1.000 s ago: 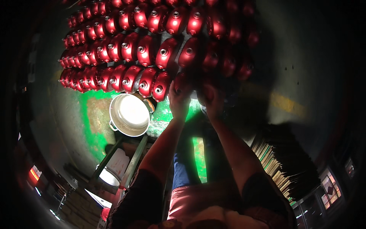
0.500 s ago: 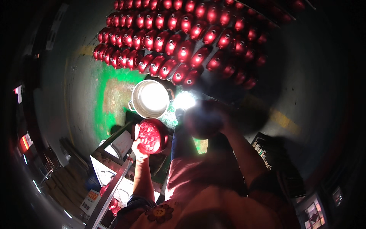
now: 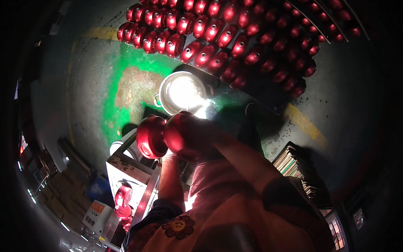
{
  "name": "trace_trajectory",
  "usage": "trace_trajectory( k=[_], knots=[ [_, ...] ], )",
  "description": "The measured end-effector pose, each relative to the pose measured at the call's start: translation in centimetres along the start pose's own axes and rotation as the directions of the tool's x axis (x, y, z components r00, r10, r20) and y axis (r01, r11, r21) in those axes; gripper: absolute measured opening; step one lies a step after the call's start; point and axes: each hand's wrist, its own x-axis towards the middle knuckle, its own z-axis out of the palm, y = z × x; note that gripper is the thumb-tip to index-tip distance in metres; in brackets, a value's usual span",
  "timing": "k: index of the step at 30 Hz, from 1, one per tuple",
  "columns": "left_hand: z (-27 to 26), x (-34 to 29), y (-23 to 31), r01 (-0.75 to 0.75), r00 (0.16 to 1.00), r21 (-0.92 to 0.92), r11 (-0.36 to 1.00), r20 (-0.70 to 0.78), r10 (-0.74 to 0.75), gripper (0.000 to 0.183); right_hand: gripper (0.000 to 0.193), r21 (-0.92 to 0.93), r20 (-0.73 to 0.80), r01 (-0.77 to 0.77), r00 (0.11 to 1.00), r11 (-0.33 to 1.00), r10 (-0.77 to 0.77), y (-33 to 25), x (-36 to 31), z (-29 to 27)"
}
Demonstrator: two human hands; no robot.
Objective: The person repeatedly picks up red containers from a conveyor belt and places them into a metal tray with circular indentations. The person handles the containers one at a time, moving them from the belt to the tray and occasionally adjusting their positions.
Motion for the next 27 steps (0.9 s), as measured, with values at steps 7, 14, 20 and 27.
trace_trajectory(
  k=[7,14,20,27],
  knots=[
    [-0.2,-0.1,1.3,0.05,0.998,0.009,0.999,-0.024,-0.05,0.057,0.029,-0.644,-0.188,0.004,0.968,0.765,-0.164,-0.9,2.1,3.5],
    [-0.6,-1.7,0.4,0.08,0.996,0.071,0.994,-0.033,-0.078,0.056,0.032,-0.906,0.065,0.145,0.976,0.398,-0.208,-2.1,0.9,4.0],
    [-0.8,-2.8,-2.1,0.058,0.998,0.234,0.97,-0.007,-0.058,0.056,0.034,-0.534,0.236,0.322,0.945,0.782,-0.228,-1.1,-6.1,3.7],
    [-2.4,-13.3,-9.0,-0.025,0.986,0.669,0.743,-0.107,0.13,0.056,0.054,0.219,0.339,-0.153,0.938,0.964,0.071,-0.2,-18.0,3.9]
  ],
)
